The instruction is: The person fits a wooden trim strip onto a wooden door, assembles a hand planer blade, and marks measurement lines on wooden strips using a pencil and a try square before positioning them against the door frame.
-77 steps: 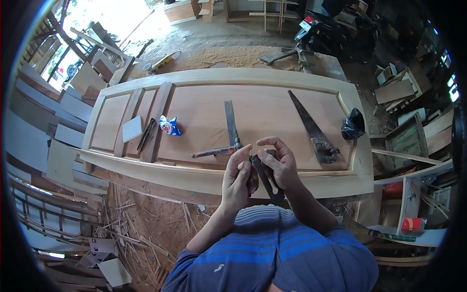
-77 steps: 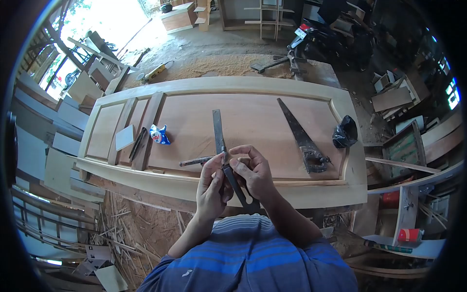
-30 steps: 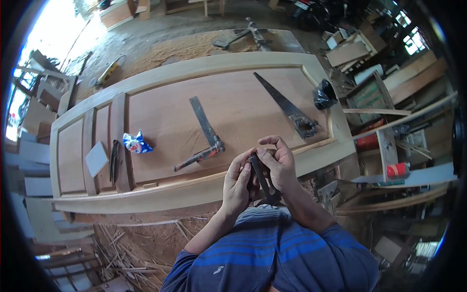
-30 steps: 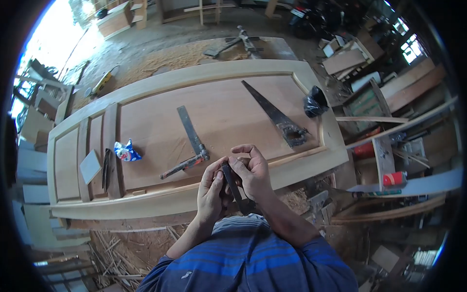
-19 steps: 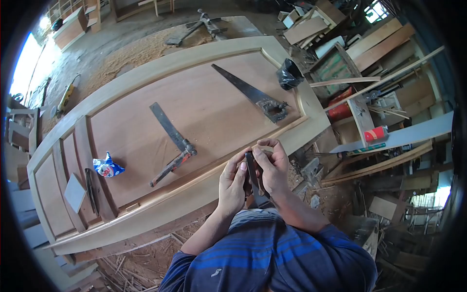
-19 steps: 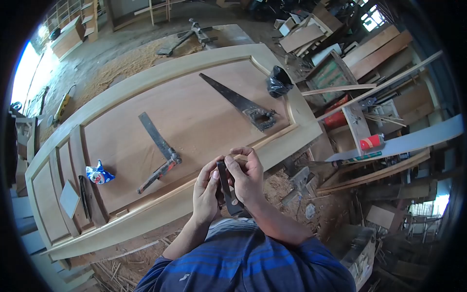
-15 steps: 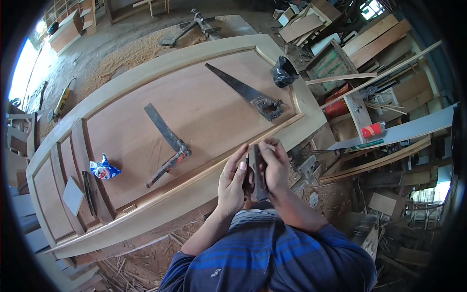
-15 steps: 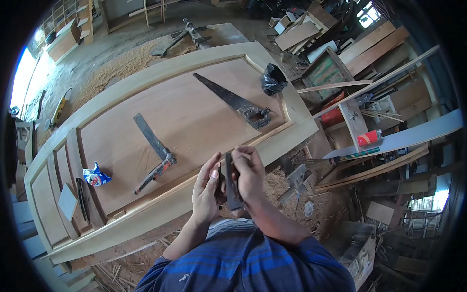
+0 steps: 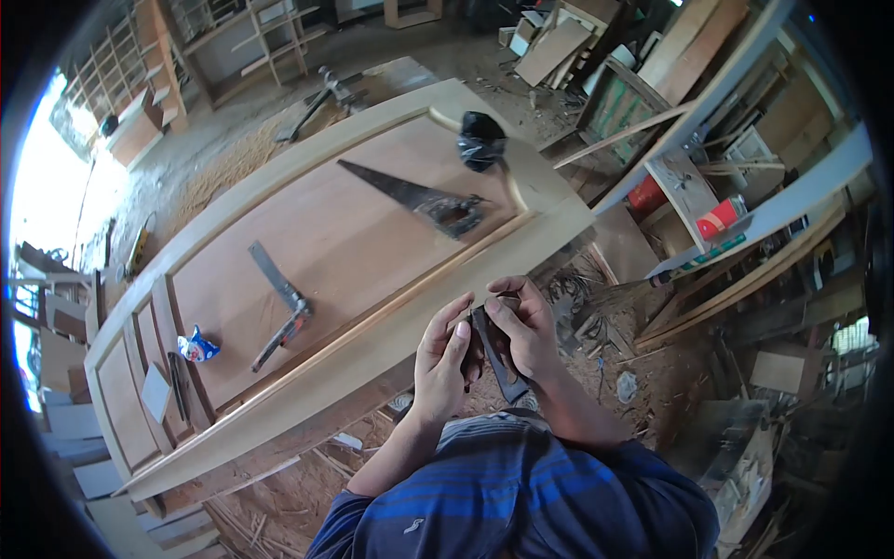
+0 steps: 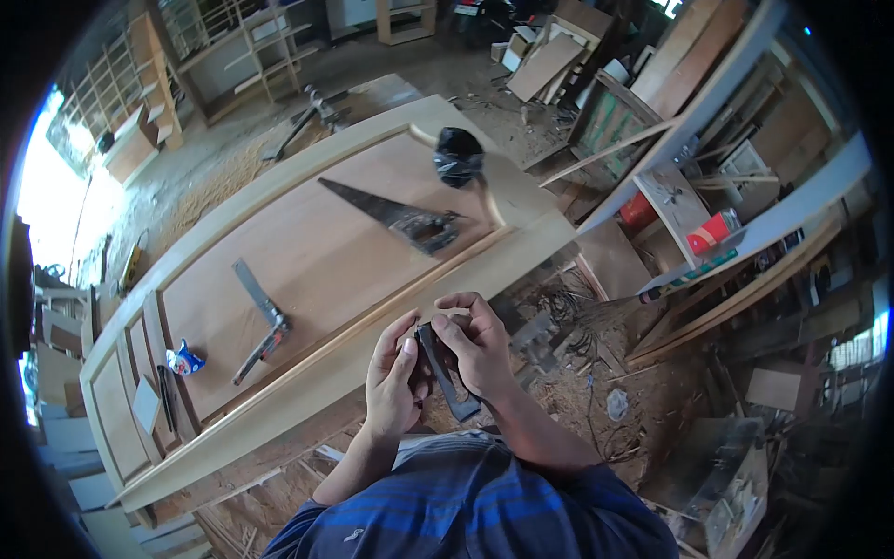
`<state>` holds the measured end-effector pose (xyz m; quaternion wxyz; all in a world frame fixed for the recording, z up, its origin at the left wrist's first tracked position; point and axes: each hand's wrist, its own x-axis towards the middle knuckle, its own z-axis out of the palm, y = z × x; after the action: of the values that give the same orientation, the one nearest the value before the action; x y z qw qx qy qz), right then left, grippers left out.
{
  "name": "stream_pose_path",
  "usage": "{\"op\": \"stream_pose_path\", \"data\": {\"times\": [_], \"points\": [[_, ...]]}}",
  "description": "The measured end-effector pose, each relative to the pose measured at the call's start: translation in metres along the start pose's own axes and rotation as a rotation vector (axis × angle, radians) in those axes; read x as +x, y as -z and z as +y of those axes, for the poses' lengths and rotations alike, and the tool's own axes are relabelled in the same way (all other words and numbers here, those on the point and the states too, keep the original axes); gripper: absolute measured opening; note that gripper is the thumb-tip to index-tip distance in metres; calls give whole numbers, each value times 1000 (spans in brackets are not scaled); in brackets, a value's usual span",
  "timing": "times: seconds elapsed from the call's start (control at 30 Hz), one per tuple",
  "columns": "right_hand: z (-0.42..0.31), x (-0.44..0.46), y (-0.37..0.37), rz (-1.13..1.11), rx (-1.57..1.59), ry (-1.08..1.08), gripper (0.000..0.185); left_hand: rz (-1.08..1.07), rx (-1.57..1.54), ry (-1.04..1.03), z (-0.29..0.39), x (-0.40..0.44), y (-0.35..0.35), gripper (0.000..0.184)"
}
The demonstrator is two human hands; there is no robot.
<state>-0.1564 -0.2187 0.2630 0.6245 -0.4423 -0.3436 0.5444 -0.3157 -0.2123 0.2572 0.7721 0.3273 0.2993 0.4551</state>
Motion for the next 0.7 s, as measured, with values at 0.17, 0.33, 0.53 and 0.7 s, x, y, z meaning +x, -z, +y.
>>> {"op": "stream_pose_path", "data": {"times": [0.17,0.33,0.53,0.7], "points": [[-54,-45,118,36,27,45,24,10,76,13,-78,-8,-120,42],[-82,-88,229,74,85,134,22,-59,180,37,-151,-14,-206,40],[-117,-124,281,231,60,245,18,-38,270,7,-184,-33,-287,40],[-135,-143,288,347,84,360,18,-87,404,-51,-190,-38,-312,40]]}}
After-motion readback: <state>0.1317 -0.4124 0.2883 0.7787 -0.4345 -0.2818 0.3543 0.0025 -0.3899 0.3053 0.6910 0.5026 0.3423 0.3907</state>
